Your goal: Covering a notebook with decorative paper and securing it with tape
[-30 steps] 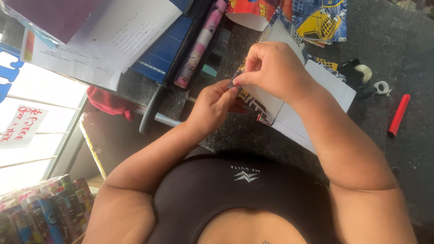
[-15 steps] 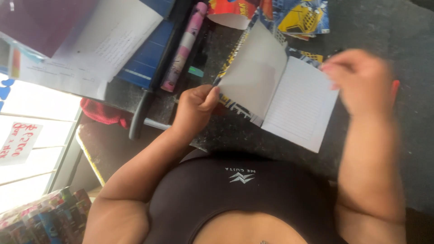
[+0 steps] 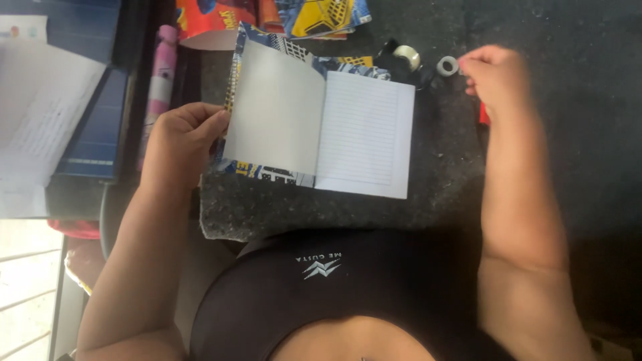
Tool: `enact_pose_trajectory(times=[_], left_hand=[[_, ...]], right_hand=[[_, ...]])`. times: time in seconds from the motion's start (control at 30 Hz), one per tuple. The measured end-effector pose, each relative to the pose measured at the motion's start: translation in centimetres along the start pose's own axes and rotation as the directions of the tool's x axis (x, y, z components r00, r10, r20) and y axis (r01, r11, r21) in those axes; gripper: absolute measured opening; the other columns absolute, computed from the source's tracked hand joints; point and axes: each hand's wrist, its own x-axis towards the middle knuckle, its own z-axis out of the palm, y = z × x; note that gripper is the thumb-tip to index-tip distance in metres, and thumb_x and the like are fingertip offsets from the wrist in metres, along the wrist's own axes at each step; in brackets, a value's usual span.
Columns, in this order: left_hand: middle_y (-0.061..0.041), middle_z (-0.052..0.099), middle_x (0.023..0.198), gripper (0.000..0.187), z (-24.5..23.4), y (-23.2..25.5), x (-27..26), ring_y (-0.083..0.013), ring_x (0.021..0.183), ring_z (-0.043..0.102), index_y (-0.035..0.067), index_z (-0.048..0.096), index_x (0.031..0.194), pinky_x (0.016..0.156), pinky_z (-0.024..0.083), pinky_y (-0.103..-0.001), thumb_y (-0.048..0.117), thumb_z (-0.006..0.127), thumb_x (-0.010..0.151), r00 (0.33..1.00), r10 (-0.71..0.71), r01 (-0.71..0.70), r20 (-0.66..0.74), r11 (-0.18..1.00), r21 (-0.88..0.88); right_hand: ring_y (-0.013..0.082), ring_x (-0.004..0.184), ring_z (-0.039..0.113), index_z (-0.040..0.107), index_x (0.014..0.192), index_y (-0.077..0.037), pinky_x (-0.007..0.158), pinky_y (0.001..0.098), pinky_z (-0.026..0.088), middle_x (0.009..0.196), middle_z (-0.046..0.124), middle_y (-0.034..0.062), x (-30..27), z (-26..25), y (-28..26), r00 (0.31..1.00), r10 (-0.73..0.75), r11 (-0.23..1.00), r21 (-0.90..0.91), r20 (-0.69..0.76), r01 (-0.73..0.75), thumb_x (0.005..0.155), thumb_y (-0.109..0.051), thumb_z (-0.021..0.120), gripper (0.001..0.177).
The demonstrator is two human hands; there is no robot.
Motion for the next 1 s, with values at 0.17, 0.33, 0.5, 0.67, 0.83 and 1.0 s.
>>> enact_pose_trajectory(times=[0.17,0.33,0.5,0.67,0.83,1.0], left_hand=[[0.002,0.054,0.061,0.025,1.2,0.9,-0.8,-0.0096,0.054,0.043,0.014,0.072,0.081,0.05,0.032,-0.03,0.029,0.066,0.1,0.994,-0.11,0.111,-0.023,0.993,0.046],[0.007,0.055,0.064,0.02,1.9,-1.3,-0.5,-0.0051,0.059,0.043,0.015,0.073,0.084,0.055,0.033,-0.025,0.029,0.068,0.098,0.99,-0.126,0.121,-0.061,0.99,-0.068],[0.008,0.06,0.07,0.019,2.2,-2.5,-0.3,-0.004,0.065,0.047,0.015,0.073,0.086,0.061,0.037,-0.023,0.028,0.068,0.098,0.989,-0.127,0.119,-0.075,0.987,-0.109],[0.01,0.06,0.071,0.018,2.5,-3.1,-0.2,-0.0035,0.067,0.049,0.016,0.073,0.086,0.063,0.038,-0.024,0.029,0.067,0.097,0.987,-0.128,0.12,-0.097,0.989,-0.088],[0.01,0.063,0.074,0.019,2.5,-2.5,-0.4,-0.0033,0.071,0.052,0.017,0.074,0.087,0.066,0.04,-0.025,0.031,0.067,0.098,0.985,-0.146,0.142,-0.095,0.989,-0.051],[0.01,0.067,0.077,0.018,2.5,-3.4,-0.1,-0.0031,0.072,0.055,0.017,0.074,0.089,0.066,0.042,-0.025,0.03,0.068,0.098,0.986,-0.128,0.121,-0.109,0.99,-0.07]], right_hand=[[0.0089,0.069,0.058,0.076,0.099,-0.018,0.064,0.0248,0.049,0.08,0.067,-0.0017,-2.6,-0.2,-6.3,0.985,0.012,0.992,-0.123,0.175,0.01,0.099,-0.025,0.068,0.011],[0.0093,0.066,0.055,0.075,0.097,-0.012,0.059,0.0237,0.046,0.078,0.065,0.0002,0.6,0.9,-5.2,0.931,0.088,0.986,-0.166,0.353,-0.031,0.097,-0.021,0.075,0.008],[0.0054,0.064,0.052,0.071,0.091,-0.009,0.058,0.0193,0.05,0.075,0.06,-0.0012,2.1,1.3,-3.8,0.905,0.072,0.994,0.042,0.419,-0.098,0.09,-0.014,0.072,0.006],[0.0096,0.07,0.054,0.064,0.085,-0.008,0.076,0.0321,0.065,0.075,0.055,0.0012,1.6,0.8,-4.2,0.868,0.038,0.941,0.275,0.494,-0.198,0.091,-0.013,0.067,0.008],[0.0125,0.083,0.064,0.063,0.082,-0.013,0.074,0.0296,0.062,0.085,0.063,-0.0005,1.1,1.2,-2.6,0.896,0.026,0.928,0.322,0.444,-0.187,0.093,-0.013,0.066,0.011],[0.0218,0.092,0.072,0.065,0.085,-0.011,0.085,0.0379,0.063,0.092,0.069,0.0039,1.3,2.2,0.3,0.942,0.041,0.836,0.505,0.334,-0.216,0.09,-0.012,0.068,0.006]])
